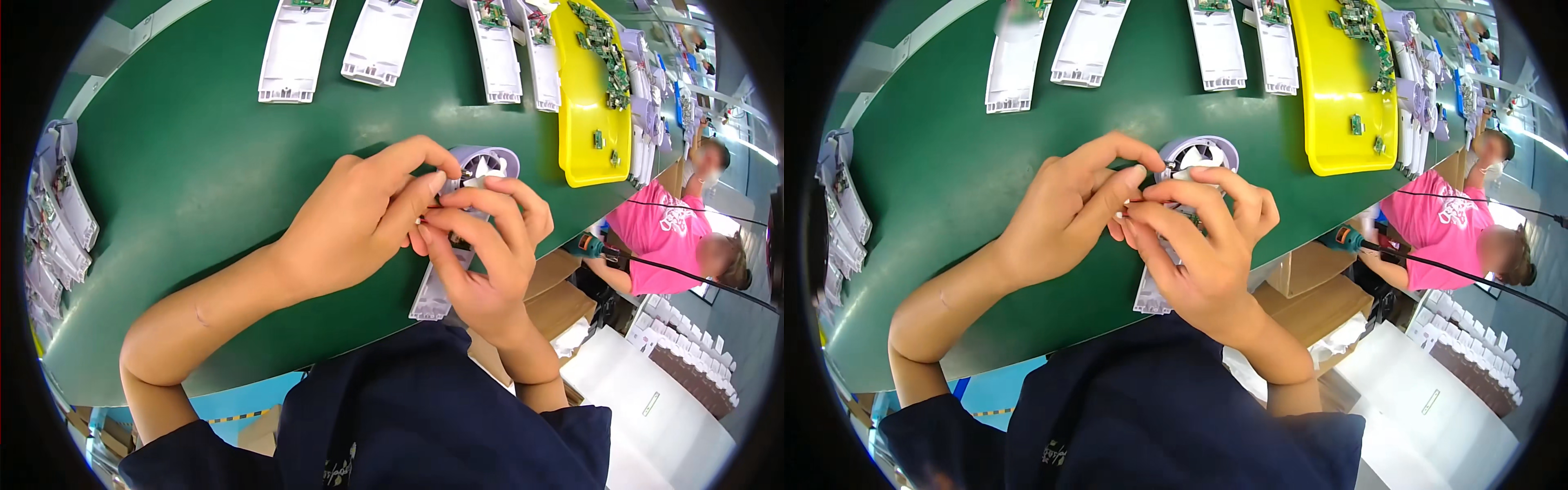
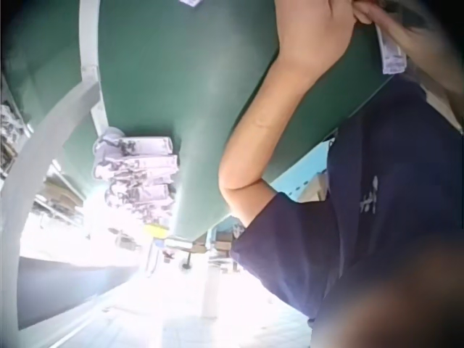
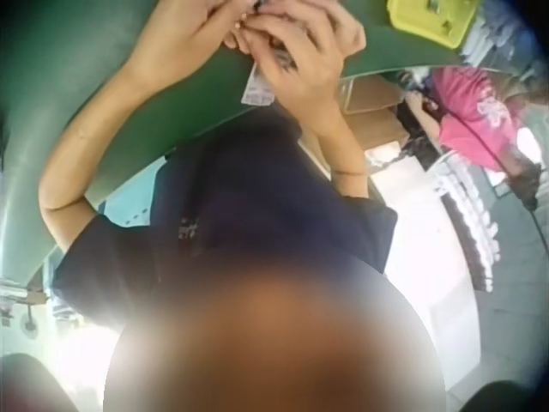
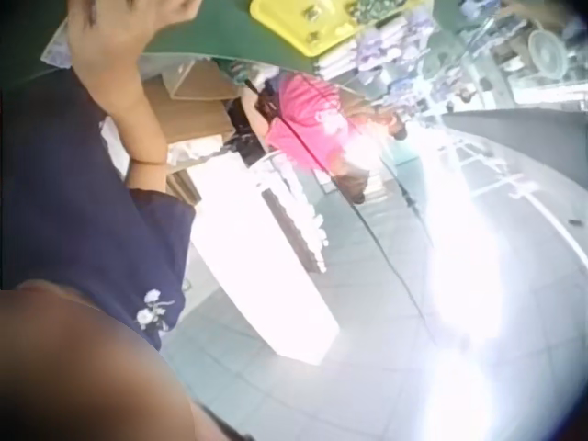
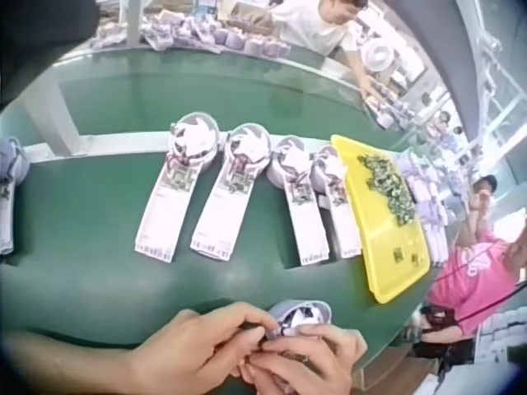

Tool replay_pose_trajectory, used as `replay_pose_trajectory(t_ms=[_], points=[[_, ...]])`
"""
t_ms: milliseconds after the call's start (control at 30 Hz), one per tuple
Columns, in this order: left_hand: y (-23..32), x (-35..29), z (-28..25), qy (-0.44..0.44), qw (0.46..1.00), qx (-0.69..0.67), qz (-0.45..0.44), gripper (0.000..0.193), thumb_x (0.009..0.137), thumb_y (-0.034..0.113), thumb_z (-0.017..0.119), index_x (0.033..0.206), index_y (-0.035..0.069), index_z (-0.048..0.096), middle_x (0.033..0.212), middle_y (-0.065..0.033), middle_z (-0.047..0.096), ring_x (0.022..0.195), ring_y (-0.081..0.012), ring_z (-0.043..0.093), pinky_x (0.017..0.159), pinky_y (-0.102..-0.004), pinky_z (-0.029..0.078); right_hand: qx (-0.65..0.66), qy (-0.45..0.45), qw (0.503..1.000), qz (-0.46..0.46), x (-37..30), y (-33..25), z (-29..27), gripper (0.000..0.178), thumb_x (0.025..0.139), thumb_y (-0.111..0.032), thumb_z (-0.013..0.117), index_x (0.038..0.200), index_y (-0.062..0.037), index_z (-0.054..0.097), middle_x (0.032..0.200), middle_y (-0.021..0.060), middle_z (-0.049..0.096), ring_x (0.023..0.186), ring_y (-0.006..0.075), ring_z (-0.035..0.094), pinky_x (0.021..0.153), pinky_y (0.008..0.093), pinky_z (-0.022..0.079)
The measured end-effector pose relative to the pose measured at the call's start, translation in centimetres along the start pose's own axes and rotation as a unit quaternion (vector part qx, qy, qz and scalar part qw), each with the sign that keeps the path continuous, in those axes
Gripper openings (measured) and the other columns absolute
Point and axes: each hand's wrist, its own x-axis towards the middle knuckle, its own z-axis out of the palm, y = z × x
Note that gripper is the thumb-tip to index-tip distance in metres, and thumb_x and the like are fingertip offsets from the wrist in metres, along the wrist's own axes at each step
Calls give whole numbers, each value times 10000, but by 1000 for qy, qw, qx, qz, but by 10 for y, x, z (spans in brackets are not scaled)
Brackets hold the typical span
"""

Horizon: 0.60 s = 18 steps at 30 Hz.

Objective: The person assembles handheld fans by connecting the motor wires to the circuit boards inside the plastic fan casings and arranging the units on the conveyor table by hand.

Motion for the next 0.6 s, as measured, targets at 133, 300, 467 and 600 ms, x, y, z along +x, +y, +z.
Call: replay_pose_trajectory(t_ms=[133,300,467,600], points=[[1,1,0,22,1000,-9,9,214,1105,159,481,1210,15,599,777,-67,703,677,-101,684,630,-243,547,-17,6,1000,-7,5,2,-1,240,710,-152,861,920,-208,759,1037,-87,674,1129,220,559,960,423,283],[-1,3,3,23,1000,-12,3,208,1102,143,480,1217,14,596,791,-71,706,677,-103,684,627,-239,544,-16,4,999,-28,4,6,-2,234,712,-146,853,912,-197,744,1021,-86,674,1102,221,568,946,425,301],[-2,-2,6,63,996,60,20,185,1090,126,497,1182,24,620,767,-66,680,601,-106,634,600,-243,520,11,3,1000,-20,3,6,-5,225,714,-104,833,904,-172,732,954,-66,692,1067,213,581,938,408,310],[-10,-5,9,95,978,162,93,153,1068,87,526,1156,17,631,754,-61,632,589,-114,572,576,-271,480,37,-16,999,-18,4,19,-20,237,710,-69,827,921,-139,744,913,-27,718,1015,224,593,932,374,330]])
